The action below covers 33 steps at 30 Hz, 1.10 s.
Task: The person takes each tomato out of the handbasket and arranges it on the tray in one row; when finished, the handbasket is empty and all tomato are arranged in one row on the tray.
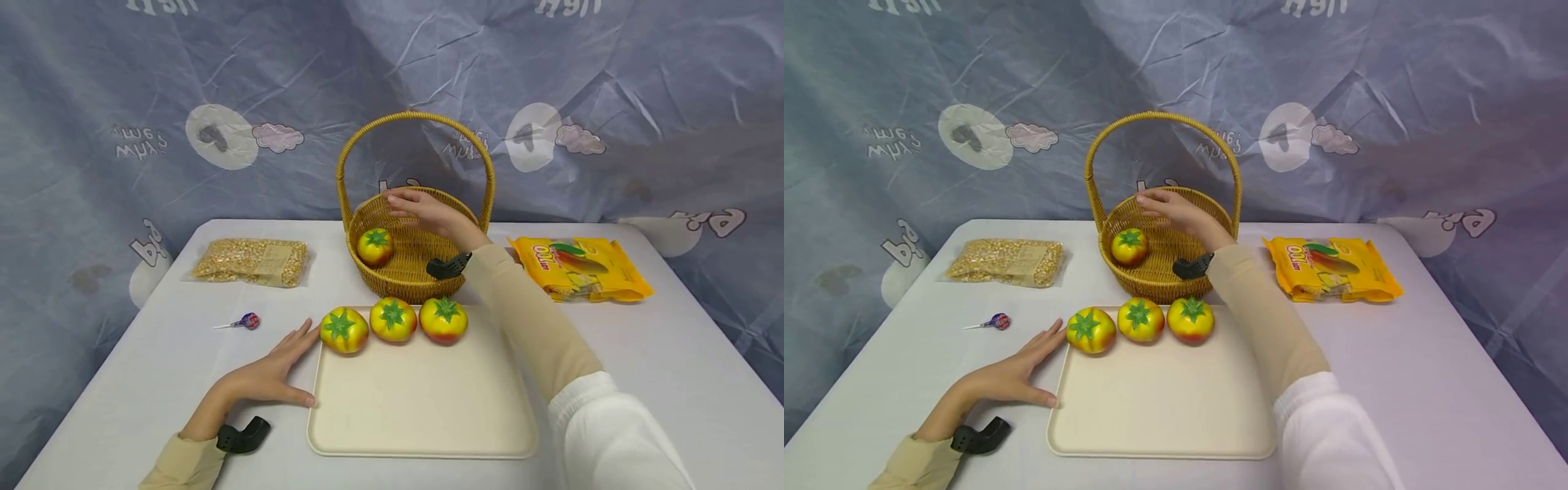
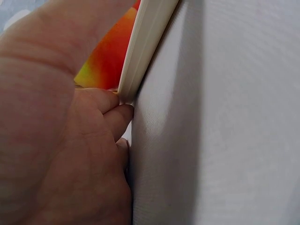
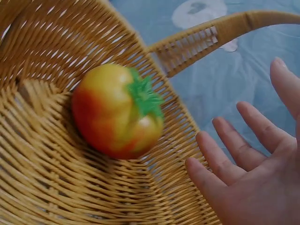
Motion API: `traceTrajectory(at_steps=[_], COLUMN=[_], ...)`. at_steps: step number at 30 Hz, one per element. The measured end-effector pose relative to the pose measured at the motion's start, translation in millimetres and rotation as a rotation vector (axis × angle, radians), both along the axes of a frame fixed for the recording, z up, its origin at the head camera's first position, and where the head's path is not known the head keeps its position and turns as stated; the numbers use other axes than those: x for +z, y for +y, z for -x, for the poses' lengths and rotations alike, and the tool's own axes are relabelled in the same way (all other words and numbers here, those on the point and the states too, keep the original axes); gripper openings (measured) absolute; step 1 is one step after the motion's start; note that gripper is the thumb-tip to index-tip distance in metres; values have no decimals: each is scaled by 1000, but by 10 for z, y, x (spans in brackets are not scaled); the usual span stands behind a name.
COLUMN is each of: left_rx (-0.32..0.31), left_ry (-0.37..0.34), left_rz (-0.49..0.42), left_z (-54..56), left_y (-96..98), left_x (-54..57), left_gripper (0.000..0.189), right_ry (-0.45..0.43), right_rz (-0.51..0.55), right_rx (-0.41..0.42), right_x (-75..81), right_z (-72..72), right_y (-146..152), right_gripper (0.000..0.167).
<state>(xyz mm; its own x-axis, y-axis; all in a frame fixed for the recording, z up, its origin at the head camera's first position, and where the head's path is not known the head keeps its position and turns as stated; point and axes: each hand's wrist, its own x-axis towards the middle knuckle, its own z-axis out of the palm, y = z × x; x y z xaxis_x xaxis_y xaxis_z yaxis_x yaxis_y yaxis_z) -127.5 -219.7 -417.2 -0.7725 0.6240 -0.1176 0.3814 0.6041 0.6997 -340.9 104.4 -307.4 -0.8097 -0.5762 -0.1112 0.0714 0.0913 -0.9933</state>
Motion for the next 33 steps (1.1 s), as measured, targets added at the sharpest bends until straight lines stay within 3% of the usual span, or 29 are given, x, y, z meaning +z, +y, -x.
traceTrajectory(at_steps=[8, 17, 25, 33], left_rx=[-11, 8, 13, 5], left_ry=[8, -13, -17, -20], left_rz=[-19, -1, 7, -2], left_z=[-16, -1, 0, 5], left_y=[17, 13, 8, 24], left_x=[5, 7, 14, 8], left_gripper=[114, 115, 116, 114], right_ry=[31, 157, 268, 221], right_rz=[-139, -440, -617, -655], right_rx=[171, 377, 435, 383], right_x=[-175, -195, -174, -251], right_z=[41, 68, 54, 69], right_y=[-64, -104, -157, -196], right_gripper=[46, 55, 64, 64])
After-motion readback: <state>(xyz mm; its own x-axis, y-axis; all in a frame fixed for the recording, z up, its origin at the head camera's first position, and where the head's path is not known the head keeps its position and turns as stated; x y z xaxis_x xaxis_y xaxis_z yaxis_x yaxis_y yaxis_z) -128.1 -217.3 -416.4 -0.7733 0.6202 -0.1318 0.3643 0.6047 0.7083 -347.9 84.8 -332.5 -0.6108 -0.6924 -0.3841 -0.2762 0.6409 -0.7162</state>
